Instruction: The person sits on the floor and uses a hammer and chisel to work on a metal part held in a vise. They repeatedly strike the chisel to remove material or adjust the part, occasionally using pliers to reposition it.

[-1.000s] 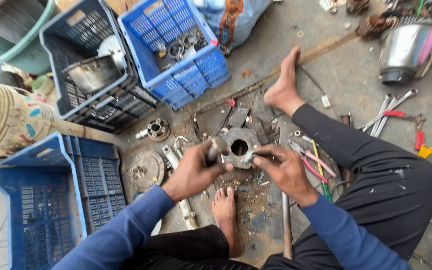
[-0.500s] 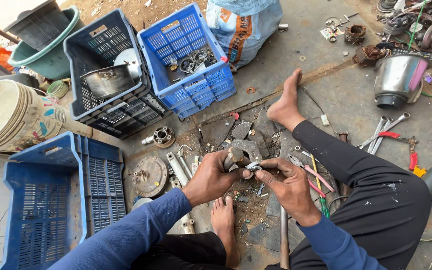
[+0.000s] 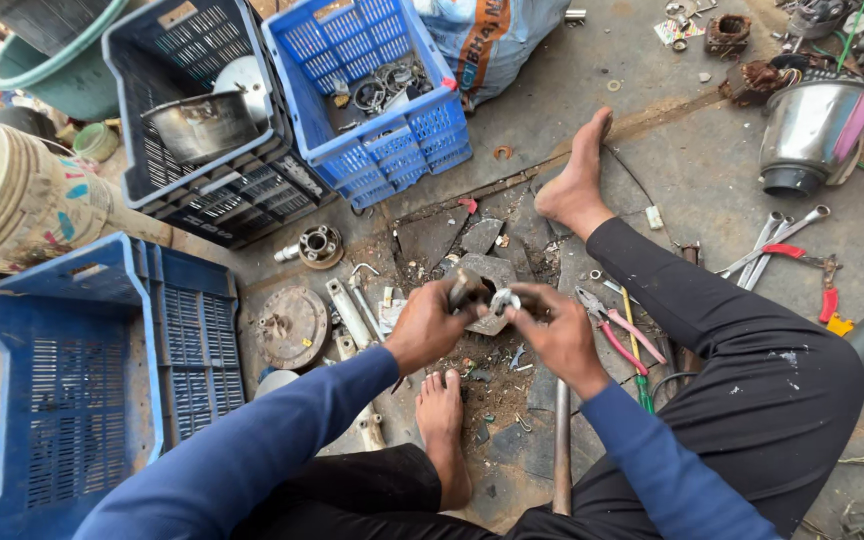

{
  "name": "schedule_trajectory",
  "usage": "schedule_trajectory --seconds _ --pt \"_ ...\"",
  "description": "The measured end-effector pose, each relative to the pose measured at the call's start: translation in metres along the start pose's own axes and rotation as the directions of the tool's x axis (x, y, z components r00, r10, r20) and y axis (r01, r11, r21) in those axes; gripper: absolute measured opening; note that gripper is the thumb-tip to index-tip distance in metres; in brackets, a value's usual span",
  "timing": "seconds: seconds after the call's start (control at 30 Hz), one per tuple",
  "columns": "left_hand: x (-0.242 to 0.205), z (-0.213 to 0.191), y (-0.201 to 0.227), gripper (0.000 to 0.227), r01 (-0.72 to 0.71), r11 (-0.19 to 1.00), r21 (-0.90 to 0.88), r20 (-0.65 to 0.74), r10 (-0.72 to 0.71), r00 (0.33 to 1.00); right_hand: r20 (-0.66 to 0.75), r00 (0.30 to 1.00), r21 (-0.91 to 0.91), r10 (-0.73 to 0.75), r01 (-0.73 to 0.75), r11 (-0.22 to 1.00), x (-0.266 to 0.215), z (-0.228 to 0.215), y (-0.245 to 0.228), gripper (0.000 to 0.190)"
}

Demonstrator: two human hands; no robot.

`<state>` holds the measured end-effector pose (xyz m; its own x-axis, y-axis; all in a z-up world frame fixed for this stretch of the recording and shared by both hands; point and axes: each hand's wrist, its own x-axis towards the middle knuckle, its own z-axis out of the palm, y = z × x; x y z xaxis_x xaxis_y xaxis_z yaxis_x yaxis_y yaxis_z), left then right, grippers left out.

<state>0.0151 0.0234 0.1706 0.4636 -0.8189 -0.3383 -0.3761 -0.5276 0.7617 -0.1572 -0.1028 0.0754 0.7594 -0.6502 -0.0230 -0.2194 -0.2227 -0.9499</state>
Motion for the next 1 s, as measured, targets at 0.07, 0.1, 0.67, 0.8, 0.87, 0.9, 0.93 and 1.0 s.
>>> schedule_trajectory --seconds 0.07,0.1,0.67,0.8,0.87,0.9,0.93,1.0 --pt "0.014 0.004 -0.009 0.023 -0.026 0.997 -0.078 -0.084 0.019 0.996 -0.043 0.996 0.095 0.074 -0.069 0.993 0.018 0.014 0.045 0.036" --pt "0.019 0.005 -0.013 0.022 -0.039 0.993 -0.113 -0.120 0.025 0.992 -0.037 0.992 0.032 0.120 -0.119 0.992 0.024 0.022 0.067 0.035" --pt "0.089 0.038 -0.047 0.032 -0.111 0.757 -0.644 -0.264 -0.084 0.961 0.002 0.933 -0.179 0.361 -0.355 0.918 0.030 0.091 0.159 0.049" --pt "0.106 0.059 -0.056 0.028 -0.182 0.676 -0.714 -0.354 -0.124 0.927 0.009 0.908 -0.155 0.420 -0.413 0.897 0.028 0.089 0.143 0.051" --pt "0.111 0.065 -0.059 0.027 -0.219 0.648 -0.730 -0.383 -0.121 0.916 -0.011 0.937 -0.160 0.348 -0.345 0.925 0.027 0.090 0.140 0.048" --pt "0.111 0.069 -0.061 0.026 -0.233 0.634 -0.738 -0.393 -0.123 0.911 -0.029 0.957 -0.174 0.290 -0.290 0.941 0.025 0.091 0.141 0.043" --pt "0.110 0.071 -0.063 0.026 -0.227 0.630 -0.742 -0.392 -0.135 0.910 -0.045 0.972 -0.189 0.230 -0.234 0.954 0.023 0.091 0.143 0.038" --pt "0.109 0.075 -0.066 0.026 -0.217 0.624 -0.751 -0.392 -0.156 0.907 -0.064 0.982 -0.202 0.177 -0.186 0.962 0.022 0.092 0.148 0.031"
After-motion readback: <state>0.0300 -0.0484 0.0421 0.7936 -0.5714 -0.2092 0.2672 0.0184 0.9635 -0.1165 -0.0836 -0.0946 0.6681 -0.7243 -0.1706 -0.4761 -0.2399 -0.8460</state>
